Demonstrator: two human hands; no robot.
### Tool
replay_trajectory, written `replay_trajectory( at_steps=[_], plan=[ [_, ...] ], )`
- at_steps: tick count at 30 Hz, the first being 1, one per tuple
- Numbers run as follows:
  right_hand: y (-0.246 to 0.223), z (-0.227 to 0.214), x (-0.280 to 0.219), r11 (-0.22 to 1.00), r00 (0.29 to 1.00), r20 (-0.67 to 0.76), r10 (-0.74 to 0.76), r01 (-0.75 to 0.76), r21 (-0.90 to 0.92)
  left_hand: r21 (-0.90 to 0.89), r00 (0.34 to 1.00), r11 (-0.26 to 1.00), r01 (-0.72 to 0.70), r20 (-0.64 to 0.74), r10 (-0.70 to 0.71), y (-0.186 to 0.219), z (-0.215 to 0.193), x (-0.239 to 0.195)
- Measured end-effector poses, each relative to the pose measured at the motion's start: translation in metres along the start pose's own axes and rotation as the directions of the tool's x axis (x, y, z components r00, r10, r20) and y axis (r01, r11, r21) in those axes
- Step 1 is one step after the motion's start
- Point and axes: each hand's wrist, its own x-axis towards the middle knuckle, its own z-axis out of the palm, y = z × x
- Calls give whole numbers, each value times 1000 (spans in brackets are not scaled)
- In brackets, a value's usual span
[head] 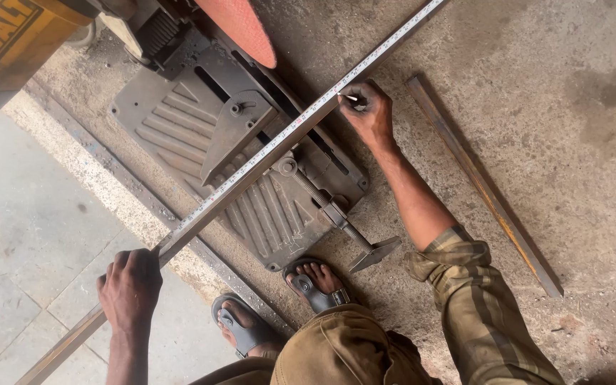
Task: The person measures a metal bar with a tape measure, marks it, and cuts it using a chop saw before handling and comparing the pieces.
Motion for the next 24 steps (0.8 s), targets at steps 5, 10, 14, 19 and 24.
replay_trajectory(
  at_steps=[5,10,14,19,24],
  plan=[
    [2,2,0,965,997,-9,-79,74,-252,11,1000,1000,16,21,-16,-1,-1,0],
    [-7,3,1,958,1000,-25,-10,2,-288,-7,1000,1000,3,12,-3,0,-2,0],
    [-8,2,1,949,999,-31,15,-24,-315,-1,1000,1000,0,10,0,0,-2,0],
    [7,-1,-1,929,993,-2,-116,107,-353,7,1000,1000,-24,1,24,-4,3,0],
    [4,0,1,938,998,-7,-57,52,-342,16,1000,1000,-14,10,14,-3,1,0]
  ],
)
